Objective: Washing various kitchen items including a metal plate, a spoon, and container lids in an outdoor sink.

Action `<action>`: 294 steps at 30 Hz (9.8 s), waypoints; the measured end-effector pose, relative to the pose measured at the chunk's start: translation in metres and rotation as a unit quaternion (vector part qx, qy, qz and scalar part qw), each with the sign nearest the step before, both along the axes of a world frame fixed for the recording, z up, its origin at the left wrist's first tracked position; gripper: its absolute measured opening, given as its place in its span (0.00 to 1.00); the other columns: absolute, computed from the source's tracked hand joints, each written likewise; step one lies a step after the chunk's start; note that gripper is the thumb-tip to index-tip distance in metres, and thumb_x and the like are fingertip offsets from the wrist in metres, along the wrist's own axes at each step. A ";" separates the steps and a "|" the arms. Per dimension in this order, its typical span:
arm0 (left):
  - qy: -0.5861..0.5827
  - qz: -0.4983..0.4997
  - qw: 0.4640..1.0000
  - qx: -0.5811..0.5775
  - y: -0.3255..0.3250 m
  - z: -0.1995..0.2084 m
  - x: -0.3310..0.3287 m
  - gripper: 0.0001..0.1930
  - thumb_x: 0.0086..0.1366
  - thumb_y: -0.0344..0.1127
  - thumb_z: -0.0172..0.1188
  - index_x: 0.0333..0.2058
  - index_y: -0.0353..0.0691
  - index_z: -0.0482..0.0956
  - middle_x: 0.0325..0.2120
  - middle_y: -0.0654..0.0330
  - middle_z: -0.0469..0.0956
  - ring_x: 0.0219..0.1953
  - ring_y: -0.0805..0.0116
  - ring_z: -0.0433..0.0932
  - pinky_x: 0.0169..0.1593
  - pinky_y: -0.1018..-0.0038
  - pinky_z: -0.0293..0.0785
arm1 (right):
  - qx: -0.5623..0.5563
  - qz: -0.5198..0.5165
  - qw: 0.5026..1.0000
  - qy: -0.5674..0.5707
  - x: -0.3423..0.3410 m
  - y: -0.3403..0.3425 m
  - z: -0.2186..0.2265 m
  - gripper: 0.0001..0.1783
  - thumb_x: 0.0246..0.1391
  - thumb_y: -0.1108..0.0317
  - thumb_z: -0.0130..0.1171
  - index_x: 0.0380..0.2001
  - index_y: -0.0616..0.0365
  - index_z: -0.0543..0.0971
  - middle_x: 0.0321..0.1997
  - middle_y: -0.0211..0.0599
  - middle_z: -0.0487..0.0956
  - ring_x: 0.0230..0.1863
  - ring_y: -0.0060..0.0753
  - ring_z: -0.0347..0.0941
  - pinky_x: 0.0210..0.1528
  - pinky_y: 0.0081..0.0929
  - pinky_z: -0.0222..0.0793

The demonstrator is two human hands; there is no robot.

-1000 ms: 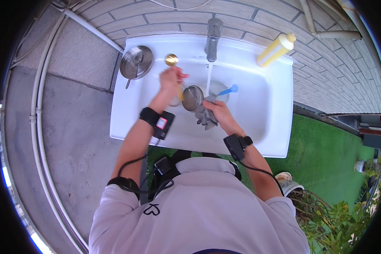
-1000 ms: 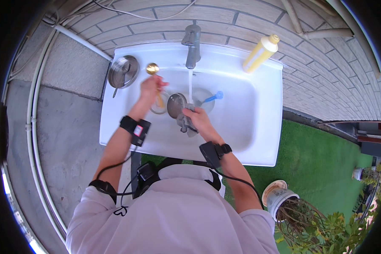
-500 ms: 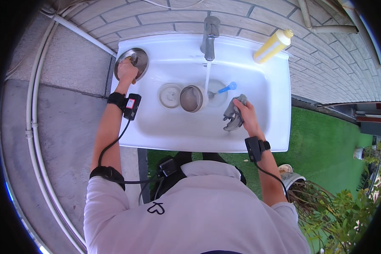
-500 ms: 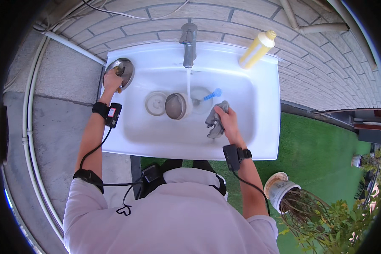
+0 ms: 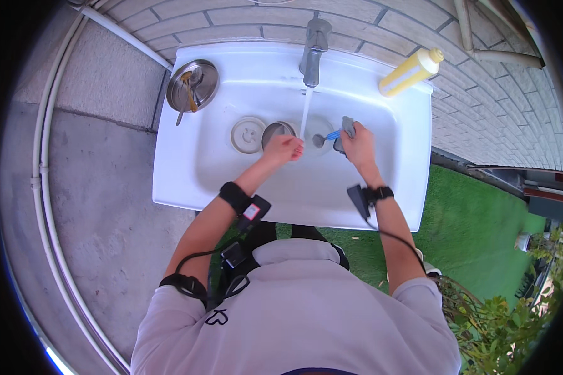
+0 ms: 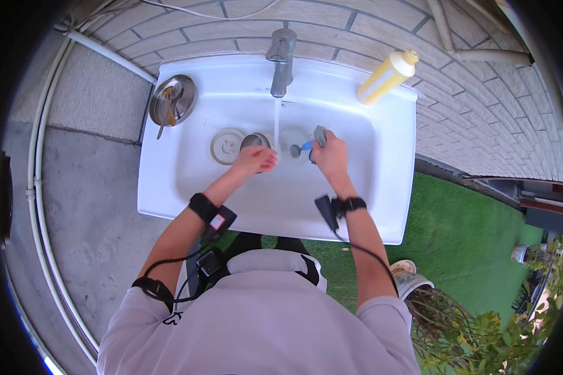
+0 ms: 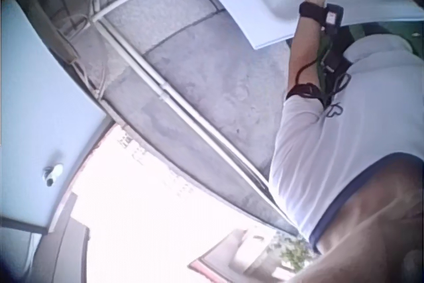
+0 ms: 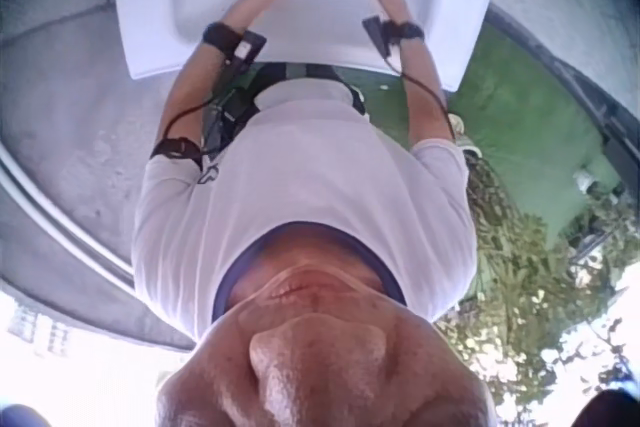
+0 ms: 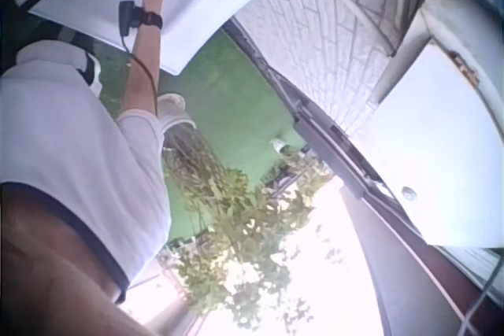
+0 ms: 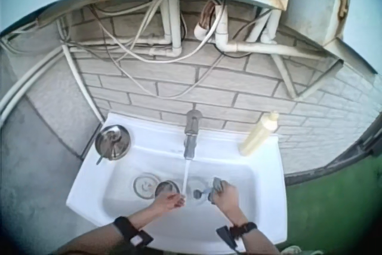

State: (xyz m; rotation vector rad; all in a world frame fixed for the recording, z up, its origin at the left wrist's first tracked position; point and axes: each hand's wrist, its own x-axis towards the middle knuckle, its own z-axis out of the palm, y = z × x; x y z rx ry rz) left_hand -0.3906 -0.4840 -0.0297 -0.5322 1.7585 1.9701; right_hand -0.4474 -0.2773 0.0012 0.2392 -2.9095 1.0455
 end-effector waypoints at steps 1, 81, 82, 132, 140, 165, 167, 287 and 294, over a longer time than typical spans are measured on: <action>-0.048 -0.020 0.997 0.059 0.012 -0.001 -0.004 0.16 0.61 0.42 0.50 0.35 0.32 0.72 0.29 0.58 0.75 0.31 0.69 0.75 0.35 0.76 0.73 | 0.003 0.000 1.000 0.002 0.012 -0.001 0.015 0.14 0.39 0.65 0.58 0.26 0.65 0.73 0.20 0.54 0.73 0.23 0.49 0.72 0.26 0.34 0.67; 0.285 -0.011 0.906 -0.314 0.021 0.031 0.012 0.06 0.59 0.30 0.48 0.32 0.34 0.62 0.11 0.52 0.69 0.10 0.63 0.71 0.15 0.68 0.65 | -0.543 0.001 0.754 -0.370 0.015 -0.080 -0.014 0.10 0.53 0.65 0.50 0.35 0.60 0.71 0.31 0.31 0.73 0.30 0.24 0.69 0.32 0.21 0.65; 0.254 -0.039 0.924 -0.283 0.023 0.035 0.015 0.07 0.59 0.31 0.48 0.31 0.34 0.63 0.11 0.53 0.69 0.11 0.64 0.71 0.16 0.69 0.65 | -0.524 0.014 0.758 -0.389 0.013 -0.075 -0.016 0.10 0.53 0.65 0.50 0.34 0.60 0.71 0.30 0.31 0.73 0.29 0.24 0.69 0.31 0.21 0.65; 0.000 0.182 0.983 0.022 -0.168 0.056 -0.078 0.08 0.54 0.30 0.54 0.32 0.33 0.70 0.23 0.51 0.72 0.18 0.65 0.72 0.16 0.75 0.67 | -0.424 -0.033 0.875 -0.230 0.038 -0.025 0.032 0.05 0.46 0.70 0.57 0.24 0.60 0.73 0.18 0.31 0.74 0.15 0.16 0.66 0.17 0.15 0.62; 0.063 0.098 0.931 -0.347 -0.275 0.021 -0.118 0.03 0.43 0.20 0.53 0.21 0.26 0.71 0.19 0.57 0.71 0.20 0.65 0.73 0.23 0.71 0.68 | -0.534 -0.104 0.793 -0.273 0.045 -0.014 0.037 0.04 0.47 0.73 0.53 0.27 0.61 0.71 0.22 0.35 0.74 0.19 0.21 0.67 0.23 0.18 0.64; 0.233 -0.219 0.940 -0.120 -0.080 -0.189 0.074 0.20 0.52 0.20 0.40 0.46 0.25 0.58 0.45 0.43 0.61 0.42 0.47 0.70 0.41 0.53 0.74 | -0.526 0.010 0.797 -0.297 0.023 -0.020 -0.005 0.18 0.47 0.73 0.55 0.41 0.65 0.63 0.37 0.38 0.73 0.39 0.27 0.70 0.40 0.22 0.67; -0.175 0.271 0.921 0.217 -0.013 -0.093 0.017 0.20 0.51 0.18 0.37 0.46 0.25 0.58 0.44 0.41 0.62 0.42 0.44 0.69 0.40 0.50 0.75 | -0.394 -0.096 0.873 -0.272 0.017 -0.007 -0.024 0.20 0.45 0.72 0.56 0.42 0.61 0.64 0.38 0.39 0.73 0.37 0.33 0.71 0.37 0.24 0.67; -0.119 0.015 0.963 0.240 0.000 -0.017 -0.028 0.12 0.58 0.26 0.44 0.40 0.37 0.71 0.34 0.61 0.75 0.38 0.70 0.74 0.40 0.77 0.71 | -0.654 -0.069 0.628 -0.416 -0.003 -0.072 -0.016 0.21 0.57 0.52 0.36 0.42 0.56 0.68 0.36 0.34 0.74 0.35 0.28 0.70 0.38 0.26 0.68; 0.319 -0.211 0.919 -0.095 -0.053 -0.114 -0.027 0.06 0.60 0.29 0.47 0.35 0.36 0.69 0.30 0.59 0.71 0.29 0.72 0.73 0.34 0.77 0.75 | -0.319 -0.010 0.935 -0.157 0.045 -0.092 -0.015 0.14 0.56 0.61 0.40 0.39 0.60 0.67 0.24 0.39 0.74 0.26 0.32 0.70 0.30 0.28 0.64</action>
